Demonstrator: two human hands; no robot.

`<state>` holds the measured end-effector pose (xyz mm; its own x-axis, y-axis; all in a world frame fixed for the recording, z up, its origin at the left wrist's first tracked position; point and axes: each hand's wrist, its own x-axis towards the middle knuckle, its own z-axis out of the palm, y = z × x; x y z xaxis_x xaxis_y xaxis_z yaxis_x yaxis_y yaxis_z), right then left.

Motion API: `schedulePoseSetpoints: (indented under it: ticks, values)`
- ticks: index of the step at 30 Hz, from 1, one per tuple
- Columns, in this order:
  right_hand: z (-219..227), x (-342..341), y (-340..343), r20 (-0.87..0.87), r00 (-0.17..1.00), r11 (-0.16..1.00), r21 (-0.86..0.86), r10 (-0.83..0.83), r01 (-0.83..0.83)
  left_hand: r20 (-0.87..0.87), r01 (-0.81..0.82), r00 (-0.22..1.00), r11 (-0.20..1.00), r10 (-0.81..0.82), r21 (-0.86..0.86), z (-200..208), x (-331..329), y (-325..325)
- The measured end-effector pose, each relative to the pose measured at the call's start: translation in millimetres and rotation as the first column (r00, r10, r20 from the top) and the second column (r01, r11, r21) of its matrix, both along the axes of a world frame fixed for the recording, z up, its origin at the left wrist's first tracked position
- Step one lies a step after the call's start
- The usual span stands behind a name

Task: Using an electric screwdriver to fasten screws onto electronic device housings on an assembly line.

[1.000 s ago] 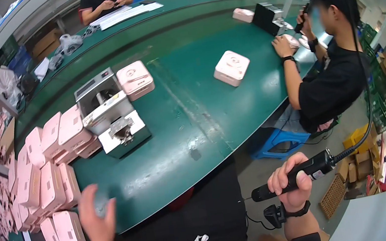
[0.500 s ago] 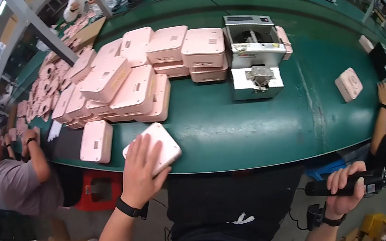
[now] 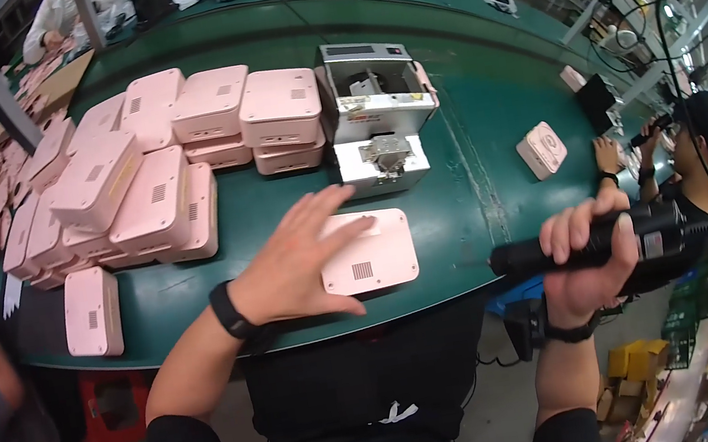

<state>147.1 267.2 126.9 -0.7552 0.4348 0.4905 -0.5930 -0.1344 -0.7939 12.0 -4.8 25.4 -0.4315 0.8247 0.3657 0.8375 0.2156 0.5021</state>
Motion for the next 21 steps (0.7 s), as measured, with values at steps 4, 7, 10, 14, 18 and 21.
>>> schedulePoseSetpoints:
  ticks: [4,7,10,14,18,21]
  values:
    - [5,-45,-15,0.020,1.000,0.999,0.037,-0.012,0.011,0.176,-0.024,0.984,1.000,0.025,-0.012,-8,-5,-11]
    - [1,-73,-20,0.051,0.999,0.994,0.111,0.015,-0.021,0.251,-0.024,0.968,1.000,0.025,-0.005,-15,-5,-8]
    - [-2,-89,-26,0.111,0.993,0.981,0.184,0.041,-0.061,0.267,-0.018,0.963,1.000,0.014,0.014,-20,-6,-8]
    - [-3,-96,-30,0.133,0.989,0.983,0.161,0.062,-0.084,0.266,-0.023,0.964,0.999,0.010,0.045,-23,-7,-8]
    - [-27,-103,-31,0.183,0.979,0.981,0.157,0.088,-0.118,0.286,-0.024,0.958,0.999,0.010,0.045,-25,-7,-8]
    - [-26,-106,-32,0.189,0.977,0.979,0.157,0.102,-0.133,0.255,-0.033,0.967,0.998,0.018,0.055,-26,-8,-6]
